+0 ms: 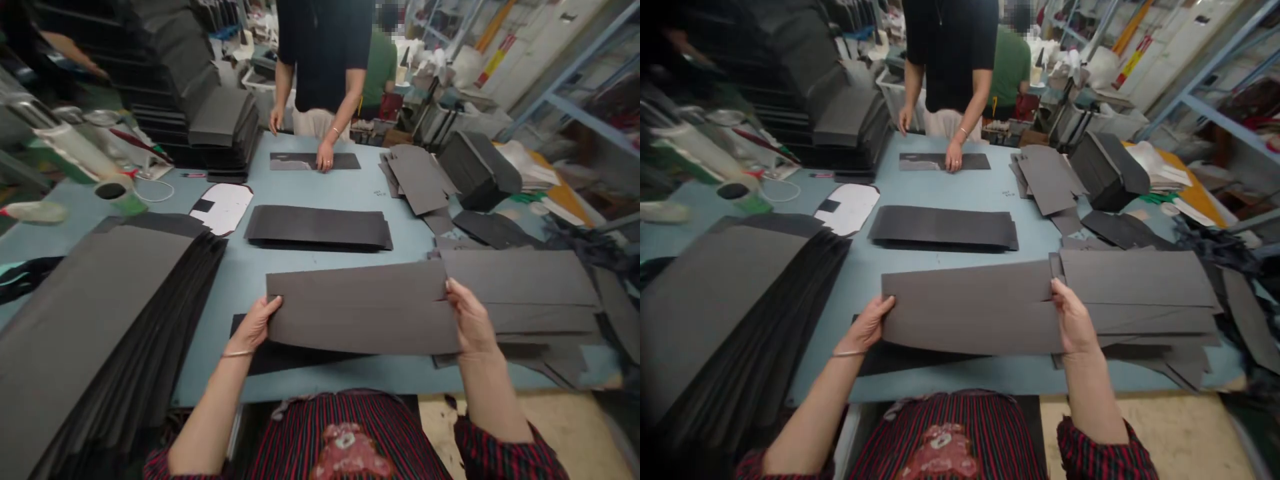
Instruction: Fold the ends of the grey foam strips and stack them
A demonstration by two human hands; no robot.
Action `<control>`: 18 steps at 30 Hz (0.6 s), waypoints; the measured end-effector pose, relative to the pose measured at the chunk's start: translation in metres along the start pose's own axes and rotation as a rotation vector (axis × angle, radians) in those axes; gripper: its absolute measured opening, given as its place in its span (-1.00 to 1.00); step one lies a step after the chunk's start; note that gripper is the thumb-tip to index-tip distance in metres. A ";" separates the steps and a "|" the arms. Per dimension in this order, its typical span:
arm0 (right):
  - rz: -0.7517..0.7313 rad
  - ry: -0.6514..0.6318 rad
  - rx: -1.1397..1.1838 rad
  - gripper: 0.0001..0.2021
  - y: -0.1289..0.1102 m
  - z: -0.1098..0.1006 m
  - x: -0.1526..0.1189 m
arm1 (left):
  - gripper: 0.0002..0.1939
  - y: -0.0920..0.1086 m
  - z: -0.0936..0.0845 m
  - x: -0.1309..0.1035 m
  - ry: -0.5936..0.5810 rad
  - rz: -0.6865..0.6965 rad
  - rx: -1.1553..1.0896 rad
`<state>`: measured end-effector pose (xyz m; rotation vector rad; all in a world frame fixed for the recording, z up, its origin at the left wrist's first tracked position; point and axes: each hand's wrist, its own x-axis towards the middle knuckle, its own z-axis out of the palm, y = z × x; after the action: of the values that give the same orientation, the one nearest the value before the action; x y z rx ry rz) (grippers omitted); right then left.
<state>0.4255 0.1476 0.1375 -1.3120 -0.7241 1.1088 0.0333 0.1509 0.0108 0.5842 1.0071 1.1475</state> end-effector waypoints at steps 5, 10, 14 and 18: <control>0.400 -0.314 -0.074 -0.61 0.100 -0.022 -0.001 | -0.35 -0.015 -0.043 -0.030 0.201 -0.221 0.213; 0.415 -0.281 -0.162 -0.59 0.157 -0.025 -0.008 | -0.31 -0.027 -0.056 -0.050 0.369 -0.341 0.251; 0.260 -0.269 -0.336 -0.63 0.180 -0.023 0.001 | -0.34 -0.026 -0.052 -0.050 0.578 -0.389 0.264; 0.066 -0.167 -0.568 -0.59 0.194 -0.020 0.009 | -0.42 -0.028 -0.050 -0.045 0.679 -0.413 0.281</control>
<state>0.4047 0.1301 -0.0561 -1.7387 -1.1860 1.1155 -0.0008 0.0940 -0.0195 0.1715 1.7980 0.8415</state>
